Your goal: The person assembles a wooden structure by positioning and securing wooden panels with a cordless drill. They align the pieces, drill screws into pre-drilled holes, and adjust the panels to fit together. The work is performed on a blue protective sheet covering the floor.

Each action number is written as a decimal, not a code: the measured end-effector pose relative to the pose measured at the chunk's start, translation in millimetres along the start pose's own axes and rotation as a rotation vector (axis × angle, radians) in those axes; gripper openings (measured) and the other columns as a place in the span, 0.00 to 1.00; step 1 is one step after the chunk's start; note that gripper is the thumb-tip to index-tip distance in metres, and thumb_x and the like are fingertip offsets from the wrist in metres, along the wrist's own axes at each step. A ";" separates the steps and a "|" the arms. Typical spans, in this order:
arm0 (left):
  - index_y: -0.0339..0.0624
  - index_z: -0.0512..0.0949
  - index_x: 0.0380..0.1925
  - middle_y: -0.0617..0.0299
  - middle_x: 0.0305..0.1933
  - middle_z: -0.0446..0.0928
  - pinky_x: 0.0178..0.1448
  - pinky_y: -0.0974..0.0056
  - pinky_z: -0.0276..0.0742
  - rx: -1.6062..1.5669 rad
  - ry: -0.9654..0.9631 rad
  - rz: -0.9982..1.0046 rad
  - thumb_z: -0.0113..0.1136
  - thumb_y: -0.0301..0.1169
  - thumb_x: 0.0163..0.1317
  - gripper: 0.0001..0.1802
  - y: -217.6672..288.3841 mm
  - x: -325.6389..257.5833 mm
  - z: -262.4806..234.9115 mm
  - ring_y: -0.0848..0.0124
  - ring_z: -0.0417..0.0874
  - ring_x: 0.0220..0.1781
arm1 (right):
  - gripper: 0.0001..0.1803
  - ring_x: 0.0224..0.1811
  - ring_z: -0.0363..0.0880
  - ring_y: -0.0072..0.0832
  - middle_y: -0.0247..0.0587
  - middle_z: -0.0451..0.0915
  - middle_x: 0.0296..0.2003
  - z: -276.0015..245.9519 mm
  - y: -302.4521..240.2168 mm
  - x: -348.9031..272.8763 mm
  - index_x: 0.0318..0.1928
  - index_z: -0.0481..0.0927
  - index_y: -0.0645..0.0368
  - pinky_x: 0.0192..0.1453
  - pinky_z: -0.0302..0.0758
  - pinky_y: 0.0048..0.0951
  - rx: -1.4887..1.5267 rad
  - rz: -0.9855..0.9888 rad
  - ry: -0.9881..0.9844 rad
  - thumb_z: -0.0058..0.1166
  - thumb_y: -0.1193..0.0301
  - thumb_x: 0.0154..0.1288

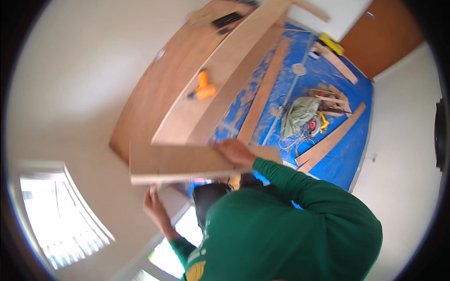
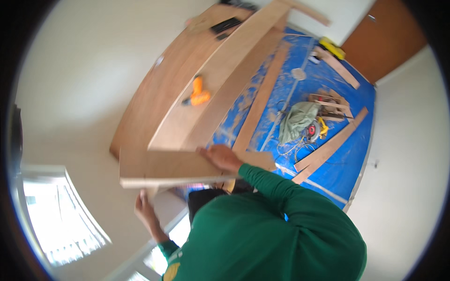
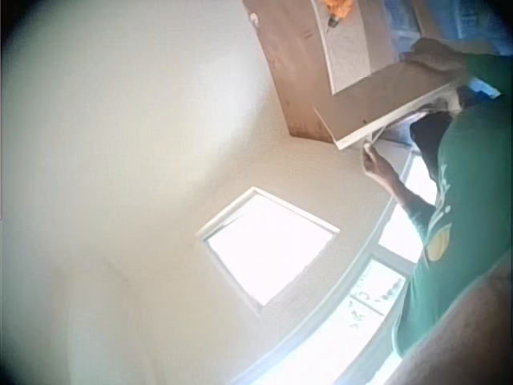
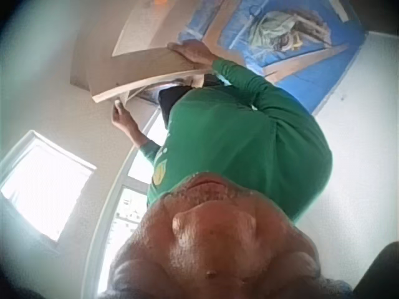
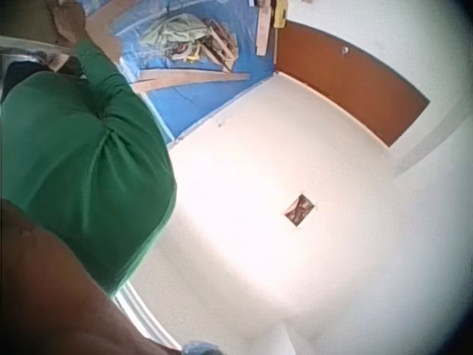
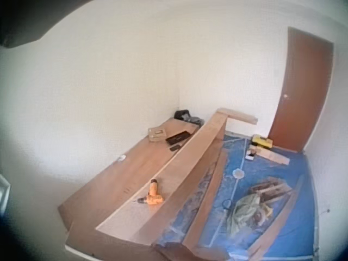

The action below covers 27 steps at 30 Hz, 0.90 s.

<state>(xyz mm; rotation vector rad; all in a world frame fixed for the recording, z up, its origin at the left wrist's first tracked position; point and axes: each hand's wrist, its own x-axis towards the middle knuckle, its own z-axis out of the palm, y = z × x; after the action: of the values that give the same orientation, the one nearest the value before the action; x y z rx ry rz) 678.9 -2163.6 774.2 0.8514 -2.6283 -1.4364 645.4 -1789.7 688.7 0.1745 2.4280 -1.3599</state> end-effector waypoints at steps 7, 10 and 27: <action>0.36 0.89 0.56 0.75 0.35 0.78 0.35 0.72 0.67 -0.333 -0.359 -0.016 0.68 0.50 0.83 0.25 -47.0 -50.9 93.9 0.84 0.71 0.32 | 0.50 0.47 0.86 0.71 0.72 0.87 0.39 8.7 39.4 -4.8 0.41 0.87 0.70 0.53 0.78 0.64 -0.099 0.023 0.125 0.36 0.30 0.86; 0.35 0.84 0.60 0.72 0.39 0.80 0.41 0.71 0.71 -0.245 -0.446 -0.077 0.66 0.52 0.83 0.28 -54.9 -55.6 103.0 0.82 0.73 0.38 | 0.52 0.48 0.85 0.73 0.75 0.86 0.39 16.7 42.4 -2.8 0.40 0.86 0.72 0.54 0.78 0.64 -0.163 0.061 0.096 0.35 0.29 0.86; 0.25 0.75 0.72 0.48 0.55 0.87 0.64 0.58 0.83 -0.272 -0.230 -0.177 0.66 0.67 0.77 0.50 -127.2 -64.8 84.2 0.64 0.86 0.58 | 0.51 0.50 0.85 0.71 0.74 0.87 0.42 120.0 -49.0 65.2 0.44 0.86 0.72 0.57 0.79 0.57 -0.053 -0.215 -0.063 0.38 0.29 0.87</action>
<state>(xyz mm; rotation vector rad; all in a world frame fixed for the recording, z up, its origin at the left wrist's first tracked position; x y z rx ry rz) 767.7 -2122.0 640.6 0.9573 -2.4704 -1.9923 600.3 -1921.2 647.2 -0.1452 2.4844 -1.3638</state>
